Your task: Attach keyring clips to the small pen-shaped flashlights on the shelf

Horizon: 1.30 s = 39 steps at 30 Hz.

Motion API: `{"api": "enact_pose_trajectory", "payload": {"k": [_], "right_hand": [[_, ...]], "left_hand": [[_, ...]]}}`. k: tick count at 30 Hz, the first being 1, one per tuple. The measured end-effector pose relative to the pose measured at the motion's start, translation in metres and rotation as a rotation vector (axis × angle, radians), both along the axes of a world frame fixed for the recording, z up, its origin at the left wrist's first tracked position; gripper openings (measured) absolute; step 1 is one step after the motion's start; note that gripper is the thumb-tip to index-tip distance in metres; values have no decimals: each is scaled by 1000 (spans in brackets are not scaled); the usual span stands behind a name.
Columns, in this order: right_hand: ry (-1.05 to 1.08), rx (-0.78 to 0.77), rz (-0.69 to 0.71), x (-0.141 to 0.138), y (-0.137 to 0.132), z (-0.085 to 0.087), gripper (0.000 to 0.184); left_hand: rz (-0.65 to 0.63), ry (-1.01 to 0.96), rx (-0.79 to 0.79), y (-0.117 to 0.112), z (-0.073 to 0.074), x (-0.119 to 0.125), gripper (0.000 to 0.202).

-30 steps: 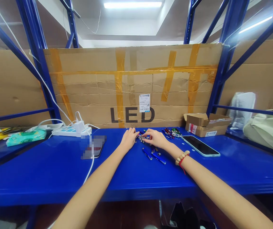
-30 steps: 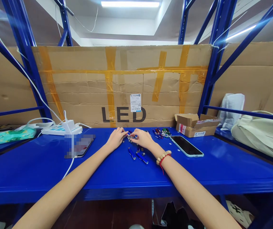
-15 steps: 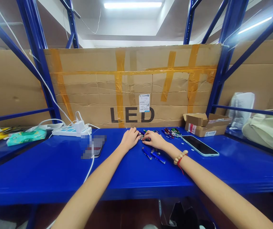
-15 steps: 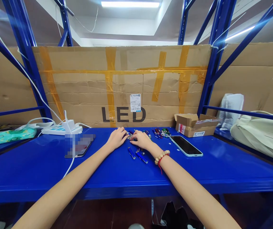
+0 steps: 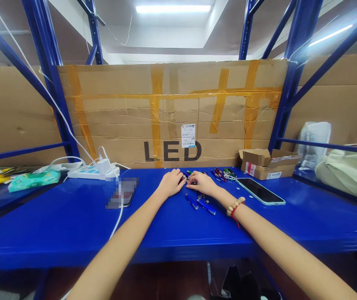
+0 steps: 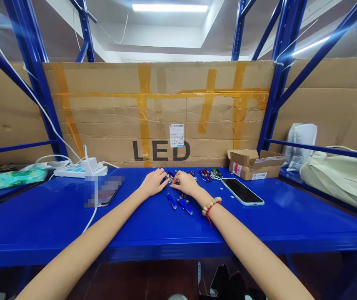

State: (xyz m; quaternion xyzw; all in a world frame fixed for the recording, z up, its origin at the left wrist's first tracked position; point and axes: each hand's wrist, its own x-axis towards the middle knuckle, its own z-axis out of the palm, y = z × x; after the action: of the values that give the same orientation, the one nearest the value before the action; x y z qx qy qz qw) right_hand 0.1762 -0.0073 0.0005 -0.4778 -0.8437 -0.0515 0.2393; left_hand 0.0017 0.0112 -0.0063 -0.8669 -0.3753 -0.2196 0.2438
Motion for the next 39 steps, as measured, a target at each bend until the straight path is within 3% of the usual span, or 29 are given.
{"api": "enact_pose_trajectory", "payload": {"k": [5,9,12,25,39], "right_hand": [[130,175,-46,-1,-5,5,16],[264,261,62,-5,-7,5,20],[280,273,141,-8,-6,4,21],[223,351,188,-8,-6,4,23],[201,267,154,-10,-9,4,18]], "left_hand": [[1,-2,16,-1,0,0,30],[3,0,8,-3,2,0,28],[11,1,-5,-4,2,0,26],[29,-29,-37,-1,2,0,25],[21,-8,-57,-3,3,0,21]]}}
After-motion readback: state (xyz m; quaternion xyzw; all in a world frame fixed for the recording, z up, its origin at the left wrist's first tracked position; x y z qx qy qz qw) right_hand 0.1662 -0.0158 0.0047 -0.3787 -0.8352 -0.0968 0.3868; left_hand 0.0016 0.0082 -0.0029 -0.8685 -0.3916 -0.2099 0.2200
